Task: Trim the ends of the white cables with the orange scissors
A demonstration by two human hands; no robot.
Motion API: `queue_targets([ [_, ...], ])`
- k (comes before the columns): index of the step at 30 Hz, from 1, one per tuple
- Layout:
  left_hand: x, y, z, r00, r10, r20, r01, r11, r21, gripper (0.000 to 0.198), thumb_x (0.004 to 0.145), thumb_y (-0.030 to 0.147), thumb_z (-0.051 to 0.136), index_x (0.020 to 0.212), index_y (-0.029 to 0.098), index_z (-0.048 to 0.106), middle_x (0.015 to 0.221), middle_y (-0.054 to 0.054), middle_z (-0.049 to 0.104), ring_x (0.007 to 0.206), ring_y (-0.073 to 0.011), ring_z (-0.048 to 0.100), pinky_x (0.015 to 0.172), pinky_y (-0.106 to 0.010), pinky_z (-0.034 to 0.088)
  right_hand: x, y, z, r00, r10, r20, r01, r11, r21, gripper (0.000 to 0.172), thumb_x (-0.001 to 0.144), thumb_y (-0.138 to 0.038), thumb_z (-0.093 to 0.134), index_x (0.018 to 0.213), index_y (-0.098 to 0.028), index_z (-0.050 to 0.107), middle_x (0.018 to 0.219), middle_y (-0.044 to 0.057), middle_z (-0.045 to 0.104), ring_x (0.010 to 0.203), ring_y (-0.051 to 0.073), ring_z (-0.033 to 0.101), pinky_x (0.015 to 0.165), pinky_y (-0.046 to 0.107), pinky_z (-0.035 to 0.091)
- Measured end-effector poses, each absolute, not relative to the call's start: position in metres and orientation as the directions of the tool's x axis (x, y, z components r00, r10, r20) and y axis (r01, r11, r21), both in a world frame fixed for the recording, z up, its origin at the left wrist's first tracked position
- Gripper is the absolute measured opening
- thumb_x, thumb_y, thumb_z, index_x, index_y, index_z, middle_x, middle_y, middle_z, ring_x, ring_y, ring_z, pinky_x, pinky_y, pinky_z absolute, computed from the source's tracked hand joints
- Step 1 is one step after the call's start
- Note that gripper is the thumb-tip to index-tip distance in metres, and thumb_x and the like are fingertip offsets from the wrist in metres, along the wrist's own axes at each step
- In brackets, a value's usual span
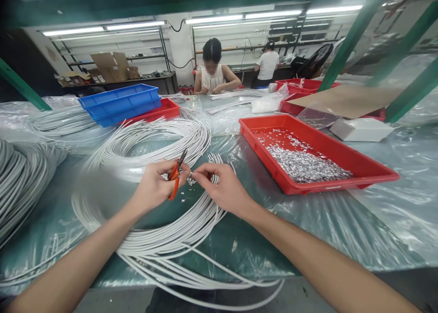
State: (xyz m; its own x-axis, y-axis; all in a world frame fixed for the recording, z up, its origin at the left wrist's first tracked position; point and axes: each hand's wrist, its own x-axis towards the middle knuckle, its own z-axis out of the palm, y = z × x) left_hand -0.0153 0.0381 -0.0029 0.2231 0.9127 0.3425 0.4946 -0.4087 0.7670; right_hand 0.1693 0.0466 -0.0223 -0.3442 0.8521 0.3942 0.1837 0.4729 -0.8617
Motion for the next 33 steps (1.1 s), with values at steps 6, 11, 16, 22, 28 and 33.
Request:
queue_targets([
  [6,-0.016,0.041,-0.004,0.238,0.951,0.199,0.339,-0.273,0.9,0.026,0.082,0.039,0.062,0.081,0.013,0.067,0.058,0.003,0.048,0.053,-0.0083,0.039,0.05,-0.02,0.033,0.169,0.048,-0.027,-0.323,0.846,0.424,0.207,0.501,-0.841,0.026,0.091,-0.037,0.056,0.078,-0.016,0.065,0.062,0.0,0.054,0.059,0.013,0.048,0.057,0.027,0.039],
  [11,-0.02,0.047,-0.009,0.282,0.943,0.18,0.423,-0.29,0.859,0.027,0.082,0.038,0.059,0.071,0.013,0.059,0.062,0.002,0.047,0.059,-0.0093,0.037,0.055,-0.021,0.033,0.167,0.053,-0.03,-0.325,0.88,0.347,-0.074,0.342,-0.937,0.031,0.092,-0.047,0.057,0.085,-0.017,0.061,0.059,-0.004,0.044,0.052,0.01,0.044,0.052,0.026,0.04],
  [16,-0.021,0.049,-0.014,0.394,0.908,0.142,0.509,-0.344,0.789,0.032,0.08,0.035,0.06,0.061,0.017,0.043,0.059,0.004,0.032,0.058,-0.0087,0.028,0.054,-0.022,0.026,0.166,0.052,-0.026,-0.283,0.91,0.303,-0.21,0.25,-0.945,0.031,0.085,-0.049,0.066,0.088,-0.018,0.062,0.058,-0.006,0.039,0.051,0.01,0.041,0.054,0.027,0.042],
  [22,-0.022,0.048,-0.017,0.43,0.889,0.158,0.558,-0.4,0.727,0.036,0.081,0.037,0.058,0.06,0.018,0.036,0.059,0.004,0.027,0.058,-0.0093,0.023,0.053,-0.023,0.023,0.167,0.055,-0.028,-0.31,0.897,0.314,-0.176,0.27,-0.947,0.034,0.085,-0.051,0.065,0.081,-0.017,0.062,0.057,-0.006,0.038,0.052,0.01,0.037,0.054,0.027,0.04],
  [28,-0.023,0.047,-0.018,0.442,0.89,0.114,0.571,-0.378,0.729,0.042,0.083,0.041,0.057,0.059,0.019,0.03,0.058,0.004,0.025,0.056,-0.0092,0.02,0.05,-0.024,0.019,0.173,0.058,-0.027,-0.343,0.869,0.356,-0.022,0.372,-0.928,0.038,0.087,-0.054,0.06,0.081,-0.017,0.063,0.06,-0.003,0.046,0.054,0.012,0.043,0.052,0.027,0.037],
  [33,-0.023,0.046,-0.017,0.464,0.879,0.112,0.579,-0.396,0.712,0.044,0.084,0.044,0.056,0.057,0.019,0.032,0.057,0.004,0.026,0.055,-0.0089,0.02,0.049,-0.024,0.018,0.175,0.058,-0.024,-0.354,0.843,0.405,0.047,0.448,-0.893,0.037,0.089,-0.052,0.057,0.08,-0.017,0.064,0.059,-0.002,0.048,0.054,0.011,0.043,0.052,0.026,0.036],
])
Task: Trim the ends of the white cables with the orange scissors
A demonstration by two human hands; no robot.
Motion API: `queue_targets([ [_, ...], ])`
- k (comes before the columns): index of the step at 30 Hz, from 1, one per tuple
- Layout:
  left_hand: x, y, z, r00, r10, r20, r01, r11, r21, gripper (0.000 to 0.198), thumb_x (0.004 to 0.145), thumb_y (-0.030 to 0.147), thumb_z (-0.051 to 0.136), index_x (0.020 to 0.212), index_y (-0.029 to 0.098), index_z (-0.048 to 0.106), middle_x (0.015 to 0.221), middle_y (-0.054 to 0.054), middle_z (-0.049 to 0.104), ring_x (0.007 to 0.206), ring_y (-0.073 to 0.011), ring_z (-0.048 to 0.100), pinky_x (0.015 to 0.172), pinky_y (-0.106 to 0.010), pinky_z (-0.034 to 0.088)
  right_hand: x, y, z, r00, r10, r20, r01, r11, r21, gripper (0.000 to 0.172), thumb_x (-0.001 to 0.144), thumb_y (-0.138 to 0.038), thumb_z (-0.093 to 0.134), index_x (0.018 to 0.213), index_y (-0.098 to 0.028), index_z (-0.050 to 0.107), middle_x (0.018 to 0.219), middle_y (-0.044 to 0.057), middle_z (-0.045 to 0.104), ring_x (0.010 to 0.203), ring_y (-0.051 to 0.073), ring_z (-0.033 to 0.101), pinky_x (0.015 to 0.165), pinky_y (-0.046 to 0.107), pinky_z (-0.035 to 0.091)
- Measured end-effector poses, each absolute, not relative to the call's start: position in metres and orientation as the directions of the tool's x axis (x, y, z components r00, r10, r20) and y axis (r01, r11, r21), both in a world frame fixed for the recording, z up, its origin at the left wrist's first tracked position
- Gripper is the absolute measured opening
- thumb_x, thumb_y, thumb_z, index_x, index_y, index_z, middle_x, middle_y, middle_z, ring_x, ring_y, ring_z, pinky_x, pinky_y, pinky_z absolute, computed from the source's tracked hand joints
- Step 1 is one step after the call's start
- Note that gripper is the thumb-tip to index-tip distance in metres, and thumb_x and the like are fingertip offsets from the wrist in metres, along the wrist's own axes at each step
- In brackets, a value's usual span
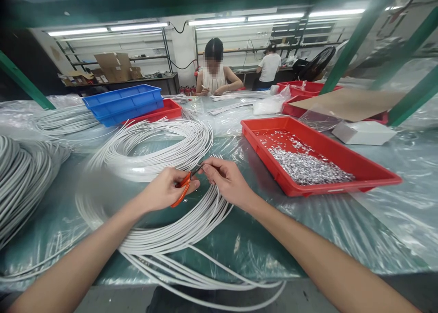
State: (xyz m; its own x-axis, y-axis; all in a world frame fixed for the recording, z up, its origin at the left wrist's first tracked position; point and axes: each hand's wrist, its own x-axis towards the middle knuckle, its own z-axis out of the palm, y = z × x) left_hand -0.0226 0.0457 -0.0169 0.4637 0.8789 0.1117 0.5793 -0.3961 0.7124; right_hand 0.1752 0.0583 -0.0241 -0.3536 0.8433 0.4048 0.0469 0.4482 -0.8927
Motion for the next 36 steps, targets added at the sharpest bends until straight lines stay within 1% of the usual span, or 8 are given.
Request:
queue_targets([
  [8,-0.024,0.047,-0.018,0.48,0.872,0.095,0.603,-0.407,0.686,0.047,0.086,0.048,0.055,0.055,0.018,0.037,0.051,0.004,0.032,0.051,-0.0082,0.023,0.048,-0.025,0.018,0.18,0.062,-0.023,-0.425,0.827,0.369,0.069,0.436,-0.898,0.034,0.09,-0.048,0.058,0.08,-0.016,0.065,0.059,-0.003,0.046,0.053,0.011,0.041,0.05,0.025,0.032],
  [13,-0.023,0.046,-0.018,0.471,0.881,0.05,0.588,-0.356,0.726,0.049,0.087,0.053,0.052,0.055,0.017,0.041,0.048,0.003,0.042,0.046,-0.0078,0.031,0.047,-0.025,0.017,0.184,0.068,-0.024,-0.532,0.802,0.271,0.012,0.327,-0.945,0.038,0.09,-0.049,0.058,0.079,-0.015,0.068,0.056,-0.003,0.048,0.054,0.012,0.045,0.054,0.025,0.036],
  [17,-0.023,0.046,-0.017,0.459,0.888,0.036,0.6,-0.34,0.724,0.05,0.086,0.055,0.053,0.054,0.017,0.044,0.048,0.002,0.046,0.044,-0.0076,0.034,0.046,-0.025,0.018,0.184,0.07,-0.025,-0.498,0.83,0.25,-0.047,0.262,-0.964,0.033,0.086,-0.045,0.065,0.078,-0.014,0.071,0.057,-0.002,0.051,0.055,0.011,0.045,0.055,0.025,0.036],
  [21,-0.024,0.046,-0.016,0.457,0.889,0.027,0.609,-0.335,0.719,0.051,0.087,0.054,0.053,0.054,0.017,0.046,0.047,0.002,0.047,0.044,-0.0078,0.036,0.046,-0.025,0.019,0.182,0.068,-0.024,-0.433,0.862,0.263,-0.044,0.271,-0.962,0.027,0.082,-0.04,0.07,0.074,-0.015,0.074,0.057,-0.002,0.053,0.056,0.011,0.046,0.056,0.026,0.036],
  [25,-0.024,0.046,-0.017,0.468,0.883,-0.001,0.595,-0.315,0.739,0.051,0.087,0.052,0.053,0.052,0.017,0.044,0.044,0.003,0.047,0.042,-0.0076,0.037,0.045,-0.024,0.02,0.181,0.064,-0.023,-0.309,0.878,0.365,0.016,0.388,-0.921,0.019,0.078,-0.035,0.073,0.071,-0.017,0.072,0.065,0.001,0.062,0.064,0.015,0.053,0.062,0.029,0.04],
  [29,-0.022,0.045,-0.016,0.468,0.883,-0.036,0.567,-0.269,0.779,0.05,0.087,0.052,0.054,0.052,0.017,0.042,0.042,0.003,0.046,0.04,-0.0079,0.039,0.044,-0.023,0.024,0.18,0.06,-0.026,-0.207,0.806,0.555,0.156,0.587,-0.795,0.009,0.08,-0.026,0.072,0.073,-0.02,0.072,0.074,0.003,0.069,0.076,0.019,0.059,0.074,0.034,0.045],
  [31,-0.02,0.044,-0.014,0.474,0.878,-0.063,0.536,-0.231,0.812,0.048,0.087,0.052,0.054,0.054,0.017,0.047,0.04,0.004,0.045,0.039,-0.0084,0.039,0.043,-0.023,0.027,0.179,0.058,-0.028,-0.18,0.766,0.617,0.219,0.643,-0.734,0.006,0.082,-0.022,0.069,0.077,-0.021,0.073,0.075,0.003,0.07,0.079,0.02,0.058,0.076,0.035,0.046],
  [36,-0.016,0.036,-0.008,0.509,0.854,-0.111,0.462,-0.162,0.872,0.044,0.089,0.05,0.052,0.068,0.014,0.064,0.039,0.004,0.047,0.035,-0.0081,0.037,0.043,-0.022,0.031,0.174,0.049,-0.026,-0.13,0.636,0.76,0.389,0.738,-0.551,0.01,0.084,-0.013,0.066,0.08,-0.021,0.071,0.072,0.003,0.069,0.082,0.021,0.054,0.077,0.036,0.045],
])
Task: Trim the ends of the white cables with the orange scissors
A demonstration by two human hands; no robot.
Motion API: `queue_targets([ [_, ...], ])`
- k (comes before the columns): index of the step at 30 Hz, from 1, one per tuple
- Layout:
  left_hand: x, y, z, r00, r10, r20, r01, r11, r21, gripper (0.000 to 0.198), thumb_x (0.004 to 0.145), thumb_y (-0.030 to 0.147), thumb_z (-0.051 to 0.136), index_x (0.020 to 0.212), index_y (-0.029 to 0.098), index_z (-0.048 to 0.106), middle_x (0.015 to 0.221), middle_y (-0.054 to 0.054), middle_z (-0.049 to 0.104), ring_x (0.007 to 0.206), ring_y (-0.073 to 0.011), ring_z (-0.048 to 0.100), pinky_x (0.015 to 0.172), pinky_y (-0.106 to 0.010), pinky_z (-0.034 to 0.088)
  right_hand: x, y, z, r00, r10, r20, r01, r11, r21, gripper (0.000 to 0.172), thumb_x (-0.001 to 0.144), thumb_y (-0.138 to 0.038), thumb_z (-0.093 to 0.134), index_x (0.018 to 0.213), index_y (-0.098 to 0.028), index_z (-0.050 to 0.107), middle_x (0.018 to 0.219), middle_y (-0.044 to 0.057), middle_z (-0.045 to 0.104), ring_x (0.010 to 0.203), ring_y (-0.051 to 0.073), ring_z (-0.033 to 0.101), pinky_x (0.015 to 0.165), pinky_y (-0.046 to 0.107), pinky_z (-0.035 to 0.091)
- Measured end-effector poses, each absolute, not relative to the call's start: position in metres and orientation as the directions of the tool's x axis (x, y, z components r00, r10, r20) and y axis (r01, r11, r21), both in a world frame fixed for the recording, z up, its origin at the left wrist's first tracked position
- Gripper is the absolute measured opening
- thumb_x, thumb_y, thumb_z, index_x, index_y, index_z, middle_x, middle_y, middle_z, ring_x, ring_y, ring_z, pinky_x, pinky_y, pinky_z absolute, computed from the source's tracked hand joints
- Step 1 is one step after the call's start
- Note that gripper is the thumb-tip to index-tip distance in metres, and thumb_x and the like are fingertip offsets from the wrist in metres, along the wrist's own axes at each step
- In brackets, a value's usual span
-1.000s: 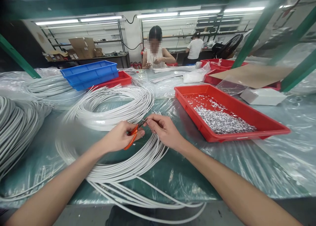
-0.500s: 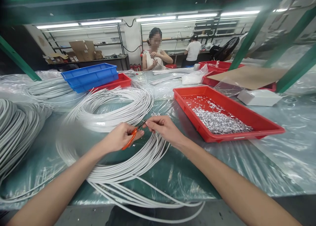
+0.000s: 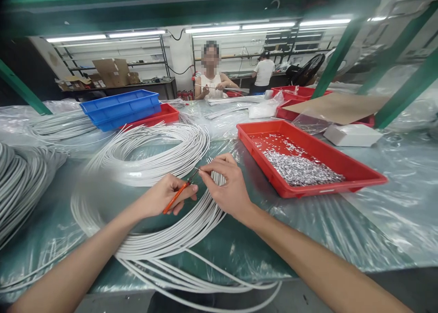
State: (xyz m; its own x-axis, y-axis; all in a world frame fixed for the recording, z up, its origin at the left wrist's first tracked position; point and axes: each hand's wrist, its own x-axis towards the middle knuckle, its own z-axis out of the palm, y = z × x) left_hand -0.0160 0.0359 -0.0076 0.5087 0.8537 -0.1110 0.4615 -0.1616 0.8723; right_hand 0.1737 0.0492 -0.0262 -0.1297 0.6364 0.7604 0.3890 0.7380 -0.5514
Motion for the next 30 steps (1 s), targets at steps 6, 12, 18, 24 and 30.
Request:
queue_targets([
  [6,-0.015,0.036,-0.009,0.497,0.863,-0.088,0.448,-0.169,0.878,0.044,0.088,0.048,0.055,0.06,0.014,0.059,0.04,0.003,0.047,0.037,-0.0075,0.037,0.043,-0.022,0.029,0.173,0.044,-0.022,-0.075,0.634,0.77,0.451,0.71,-0.541,0.011,0.085,-0.014,0.065,0.077,-0.02,0.069,0.069,0.002,0.067,0.08,0.021,0.055,0.079,0.037,0.043],
  [12,-0.016,0.043,-0.008,0.308,0.945,0.111,0.361,-0.224,0.905,0.042,0.084,0.048,0.063,0.061,0.013,0.061,0.05,0.002,0.05,0.048,-0.0078,0.044,0.047,-0.02,0.032,0.172,0.048,-0.027,-0.173,0.759,0.628,0.304,0.648,-0.698,0.018,0.092,-0.024,0.057,0.082,-0.018,0.071,0.073,0.002,0.067,0.072,0.017,0.058,0.072,0.032,0.044],
  [18,-0.019,0.044,-0.003,0.21,0.947,0.244,0.231,-0.291,0.928,0.032,0.076,0.039,0.074,0.095,0.013,0.075,0.053,0.004,0.052,0.05,-0.0074,0.046,0.048,-0.019,0.034,0.168,0.044,-0.031,-0.324,0.797,0.51,0.269,0.594,-0.758,0.024,0.095,-0.027,0.052,0.082,-0.017,0.07,0.075,0.003,0.068,0.075,0.017,0.059,0.072,0.03,0.044],
  [24,-0.02,0.044,-0.009,0.296,0.918,0.263,0.258,-0.342,0.904,0.024,0.077,0.034,0.074,0.091,0.014,0.075,0.062,0.001,0.061,0.054,-0.0085,0.047,0.053,-0.021,0.037,0.169,0.045,-0.028,-0.352,0.804,0.479,0.206,0.566,-0.798,0.027,0.094,-0.03,0.052,0.079,-0.016,0.07,0.076,0.003,0.068,0.073,0.016,0.057,0.072,0.029,0.042],
  [30,-0.022,0.043,-0.006,0.33,0.87,0.366,0.463,-0.488,0.74,0.024,0.082,0.031,0.066,0.065,0.015,0.066,0.068,-0.001,0.063,0.065,-0.0121,0.047,0.067,-0.025,0.039,0.17,0.052,-0.03,-0.421,0.855,0.304,0.108,0.38,-0.919,0.032,0.09,-0.04,0.055,0.074,-0.015,0.068,0.06,-0.001,0.053,0.058,0.012,0.045,0.057,0.026,0.033],
])
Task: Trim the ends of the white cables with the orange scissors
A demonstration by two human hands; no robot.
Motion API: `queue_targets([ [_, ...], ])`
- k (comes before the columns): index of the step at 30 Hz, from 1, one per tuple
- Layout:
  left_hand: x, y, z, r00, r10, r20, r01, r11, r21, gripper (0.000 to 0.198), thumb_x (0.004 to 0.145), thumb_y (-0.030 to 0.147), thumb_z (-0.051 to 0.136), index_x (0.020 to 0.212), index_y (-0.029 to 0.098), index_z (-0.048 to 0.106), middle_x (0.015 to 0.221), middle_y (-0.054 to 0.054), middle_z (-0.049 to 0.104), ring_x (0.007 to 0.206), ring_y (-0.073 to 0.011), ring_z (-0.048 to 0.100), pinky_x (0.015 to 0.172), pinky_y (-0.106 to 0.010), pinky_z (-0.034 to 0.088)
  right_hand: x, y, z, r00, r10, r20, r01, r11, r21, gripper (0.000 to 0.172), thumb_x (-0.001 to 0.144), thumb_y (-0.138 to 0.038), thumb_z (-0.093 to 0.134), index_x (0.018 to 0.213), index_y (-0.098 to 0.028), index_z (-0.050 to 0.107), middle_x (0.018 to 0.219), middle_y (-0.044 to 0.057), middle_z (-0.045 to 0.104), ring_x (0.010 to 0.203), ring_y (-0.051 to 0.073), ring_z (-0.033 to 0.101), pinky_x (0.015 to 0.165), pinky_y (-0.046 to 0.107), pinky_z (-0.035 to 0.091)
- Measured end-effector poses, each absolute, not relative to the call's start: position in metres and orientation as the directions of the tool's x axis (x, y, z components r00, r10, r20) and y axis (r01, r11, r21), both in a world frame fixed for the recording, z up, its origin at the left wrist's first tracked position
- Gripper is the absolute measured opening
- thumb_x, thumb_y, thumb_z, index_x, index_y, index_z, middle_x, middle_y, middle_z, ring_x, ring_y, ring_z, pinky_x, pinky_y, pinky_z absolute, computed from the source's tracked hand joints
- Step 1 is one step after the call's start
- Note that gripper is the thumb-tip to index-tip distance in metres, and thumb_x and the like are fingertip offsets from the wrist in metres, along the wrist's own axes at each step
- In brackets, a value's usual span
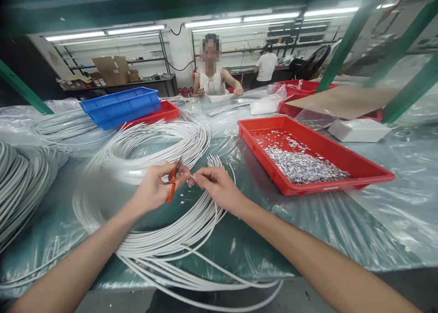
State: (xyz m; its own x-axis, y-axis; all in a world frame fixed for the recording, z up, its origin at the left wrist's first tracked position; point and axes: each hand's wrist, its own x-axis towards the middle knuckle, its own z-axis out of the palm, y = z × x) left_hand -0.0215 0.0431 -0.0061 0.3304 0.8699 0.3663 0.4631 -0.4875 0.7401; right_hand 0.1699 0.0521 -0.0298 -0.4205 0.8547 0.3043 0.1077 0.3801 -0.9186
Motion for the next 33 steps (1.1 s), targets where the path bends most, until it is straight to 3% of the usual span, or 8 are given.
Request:
queue_targets([
  [4,-0.02,0.041,-0.006,0.323,0.878,0.354,0.537,-0.478,0.695,0.029,0.082,0.03,0.062,0.057,0.016,0.057,0.058,0.001,0.052,0.064,-0.0129,0.04,0.067,-0.026,0.036,0.169,0.053,-0.03,-0.412,0.839,0.355,0.187,0.459,-0.869,0.031,0.092,-0.038,0.054,0.074,-0.016,0.068,0.064,0.001,0.06,0.063,0.015,0.051,0.062,0.027,0.039],
  [7,-0.018,0.043,-0.009,0.306,0.913,0.271,0.469,-0.392,0.791,0.023,0.08,0.028,0.06,0.062,0.016,0.056,0.058,0.002,0.048,0.06,-0.011,0.037,0.061,-0.024,0.033,0.167,0.05,-0.028,-0.377,0.788,0.487,0.334,0.606,-0.722,0.027,0.094,-0.028,0.053,0.075,-0.017,0.069,0.069,0.003,0.065,0.072,0.018,0.055,0.07,0.031,0.043],
  [11,-0.017,0.047,-0.014,0.319,0.937,0.142,0.283,-0.238,0.929,0.015,0.076,0.026,0.061,0.068,0.015,0.055,0.057,0.005,0.041,0.054,-0.008,0.033,0.051,-0.021,0.025,0.166,0.047,-0.026,-0.402,0.681,0.612,0.442,0.73,-0.521,0.026,0.095,-0.018,0.051,0.077,-0.018,0.068,0.065,0.003,0.062,0.067,0.017,0.052,0.071,0.033,0.043],
  [17,-0.018,0.052,-0.016,0.346,0.93,0.126,0.19,-0.2,0.961,0.013,0.072,0.021,0.057,0.062,0.014,0.053,0.054,0.004,0.044,0.052,-0.0074,0.036,0.05,-0.021,0.024,0.168,0.048,-0.033,-0.471,0.507,0.722,0.534,0.815,-0.224,0.019,0.093,-0.014,0.052,0.084,-0.018,0.068,0.069,0.005,0.064,0.074,0.02,0.051,0.071,0.035,0.039],
  [20,-0.018,0.053,-0.016,0.335,0.938,0.084,0.189,-0.155,0.97,0.011,0.07,0.02,0.056,0.061,0.014,0.054,0.055,0.004,0.046,0.051,-0.007,0.036,0.051,-0.021,0.023,0.167,0.049,-0.035,-0.492,0.463,0.737,0.553,0.82,-0.147,0.017,0.093,-0.013,0.053,0.086,-0.018,0.068,0.07,0.005,0.064,0.075,0.02,0.05,0.071,0.036,0.038],
  [25,-0.018,0.052,-0.016,0.309,0.951,0.02,0.18,-0.079,0.981,0.018,0.07,0.022,0.058,0.057,0.015,0.048,0.053,0.006,0.038,0.051,-0.0059,0.028,0.051,-0.022,0.019,0.166,0.046,-0.035,-0.492,0.448,0.747,0.545,0.827,-0.137,0.016,0.093,-0.012,0.054,0.09,-0.019,0.068,0.073,0.004,0.067,0.077,0.019,0.052,0.075,0.037,0.038],
  [28,-0.018,0.052,-0.016,0.328,0.944,0.031,0.177,-0.094,0.98,0.019,0.071,0.022,0.059,0.058,0.015,0.047,0.054,0.006,0.037,0.052,-0.0063,0.027,0.051,-0.022,0.019,0.165,0.045,-0.035,-0.472,0.49,0.733,0.538,0.819,-0.201,0.017,0.092,-0.013,0.054,0.088,-0.019,0.069,0.071,0.004,0.066,0.077,0.02,0.053,0.074,0.037,0.039],
  [33,-0.015,0.05,-0.017,0.32,0.943,0.086,0.229,-0.165,0.959,0.02,0.075,0.024,0.059,0.061,0.016,0.046,0.057,0.005,0.038,0.056,-0.008,0.031,0.053,-0.022,0.022,0.161,0.044,-0.033,-0.383,0.752,0.537,0.441,0.66,-0.608,0.022,0.092,-0.019,0.05,0.074,-0.018,0.063,0.064,0.0,0.059,0.064,0.015,0.051,0.063,0.029,0.041],
])
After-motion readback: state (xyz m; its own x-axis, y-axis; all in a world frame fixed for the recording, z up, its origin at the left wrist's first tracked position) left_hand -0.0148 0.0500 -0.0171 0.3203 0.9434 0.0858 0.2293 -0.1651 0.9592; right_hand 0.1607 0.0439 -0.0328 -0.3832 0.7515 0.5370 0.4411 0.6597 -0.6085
